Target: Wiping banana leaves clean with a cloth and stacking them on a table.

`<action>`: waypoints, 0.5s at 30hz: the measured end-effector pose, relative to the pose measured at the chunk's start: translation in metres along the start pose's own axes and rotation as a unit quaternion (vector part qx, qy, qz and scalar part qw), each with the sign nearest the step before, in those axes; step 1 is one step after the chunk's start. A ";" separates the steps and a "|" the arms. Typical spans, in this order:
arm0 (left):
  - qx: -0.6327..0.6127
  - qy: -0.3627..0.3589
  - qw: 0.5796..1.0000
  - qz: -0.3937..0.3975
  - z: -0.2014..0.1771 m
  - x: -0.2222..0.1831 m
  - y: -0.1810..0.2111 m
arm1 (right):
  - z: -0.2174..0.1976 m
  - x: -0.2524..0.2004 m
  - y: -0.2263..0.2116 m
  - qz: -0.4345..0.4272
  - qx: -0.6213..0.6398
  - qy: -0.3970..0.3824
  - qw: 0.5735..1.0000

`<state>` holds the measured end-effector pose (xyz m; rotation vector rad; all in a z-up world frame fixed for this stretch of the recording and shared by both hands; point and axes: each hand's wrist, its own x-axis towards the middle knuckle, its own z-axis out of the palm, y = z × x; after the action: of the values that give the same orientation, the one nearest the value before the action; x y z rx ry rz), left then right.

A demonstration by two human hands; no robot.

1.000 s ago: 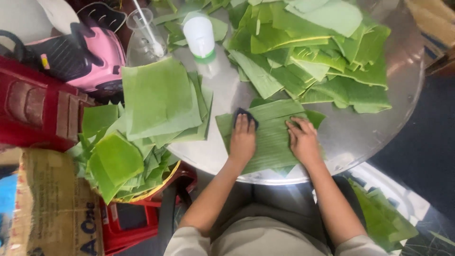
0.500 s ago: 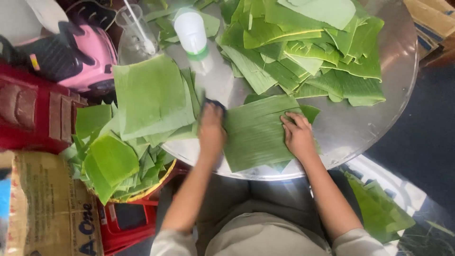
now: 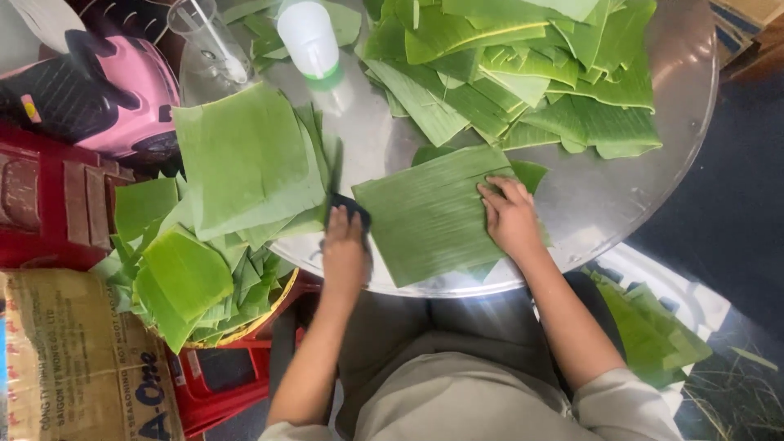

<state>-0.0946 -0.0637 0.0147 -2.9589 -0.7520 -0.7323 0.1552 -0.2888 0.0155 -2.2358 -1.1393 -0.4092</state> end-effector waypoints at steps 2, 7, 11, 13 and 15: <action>-0.021 0.074 0.997 -0.017 -0.004 0.009 -0.014 | -0.002 0.005 0.001 -0.007 0.022 0.015 1.000; -0.229 0.193 0.954 0.024 -0.091 0.003 0.068 | -0.032 0.003 -0.033 -0.015 0.120 0.069 0.990; -0.411 0.170 0.885 0.135 -0.107 0.000 0.145 | -0.057 -0.030 -0.095 -0.030 0.684 -0.049 0.727; -0.457 0.075 0.866 0.190 -0.117 -0.005 0.149 | -0.059 -0.049 -0.089 0.043 0.643 -0.018 0.764; -0.495 -0.021 0.834 0.242 -0.114 -0.016 0.137 | -0.060 -0.063 -0.078 0.115 0.596 0.012 0.795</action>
<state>-0.0948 -0.2050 0.1245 -3.7304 0.6298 -1.2877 0.0547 -0.3300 0.0590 -1.1751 -0.7227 0.3413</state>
